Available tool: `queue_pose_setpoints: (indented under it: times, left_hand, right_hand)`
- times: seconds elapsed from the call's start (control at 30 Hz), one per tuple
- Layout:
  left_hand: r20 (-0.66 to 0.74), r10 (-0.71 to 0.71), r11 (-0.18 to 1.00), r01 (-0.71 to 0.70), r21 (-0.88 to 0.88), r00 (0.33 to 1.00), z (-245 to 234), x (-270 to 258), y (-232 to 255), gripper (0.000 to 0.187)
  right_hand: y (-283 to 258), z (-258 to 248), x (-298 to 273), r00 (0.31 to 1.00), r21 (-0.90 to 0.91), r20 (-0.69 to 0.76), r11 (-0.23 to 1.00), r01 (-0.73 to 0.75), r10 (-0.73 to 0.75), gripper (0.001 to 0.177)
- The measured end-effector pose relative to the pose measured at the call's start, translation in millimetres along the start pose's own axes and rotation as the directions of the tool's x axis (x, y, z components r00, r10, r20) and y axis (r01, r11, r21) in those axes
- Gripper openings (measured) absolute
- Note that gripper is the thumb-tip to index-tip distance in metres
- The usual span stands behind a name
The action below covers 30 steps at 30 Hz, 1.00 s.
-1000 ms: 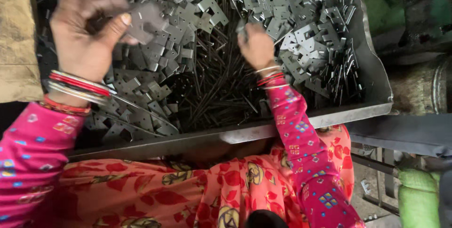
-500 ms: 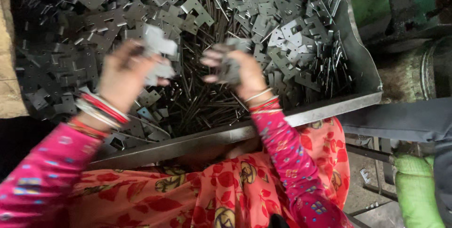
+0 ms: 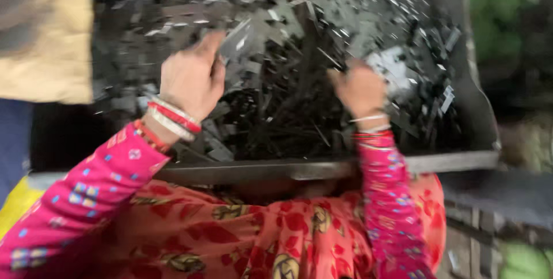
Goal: The person sits on the floor and repeatedly picks up small metal brackets and pins from a large metal tray. They insert the pins into the brackets by hand and place the assembled units back into the tray. The process is continuous and repetitive throughout the clip.
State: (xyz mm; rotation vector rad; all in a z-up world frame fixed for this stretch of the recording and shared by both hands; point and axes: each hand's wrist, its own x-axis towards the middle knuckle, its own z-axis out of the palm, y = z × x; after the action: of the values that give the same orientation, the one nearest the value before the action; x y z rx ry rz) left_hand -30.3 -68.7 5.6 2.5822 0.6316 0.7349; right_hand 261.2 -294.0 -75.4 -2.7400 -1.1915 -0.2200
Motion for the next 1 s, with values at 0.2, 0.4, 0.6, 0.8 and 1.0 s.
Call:
queue_pose_setpoints:
  times: [0.2, 0.4, 0.6, 0.8, 1.0]
  left_hand:
    - [-0.160, -0.037, 0.693, 0.140, 0.707, 0.987, -44.1, 15.7, -125.1, 0.017]
    - [-0.437, -0.040, 0.227, 0.434, 0.872, 0.899, -83.3, -14.9, -308.6, 0.005]
    - [-0.391, -0.050, 0.365, 0.381, 0.849, 0.919, -77.8, -10.0, -299.8, 0.016]
    - [0.045, 0.010, 0.761, -0.037, 0.648, 0.999, 10.8, 18.6, -113.0, 0.030]
    - [0.480, -0.284, 0.874, 0.018, 0.485, 0.830, 75.8, 10.0, -70.5, 0.044]
  right_hand:
    - [106.8, 44.7, 4.1, 0.954, -0.194, 0.184, 0.960, -0.200, 0.236, 0.062]
    - [132.3, 83.3, 8.7, 0.958, -0.245, 0.188, 0.955, -0.166, 0.215, 0.063]
    - [108.7, 55.9, 8.5, 0.938, -0.072, 0.247, 0.970, -0.232, 0.243, 0.061]
    - [82.5, 12.8, -7.5, 0.990, 0.855, 0.088, 0.501, -0.133, 0.113, 0.049]
    - [64.9, -43.8, -17.4, 0.896, 0.812, 0.267, -0.584, -0.010, 0.355, 0.031]
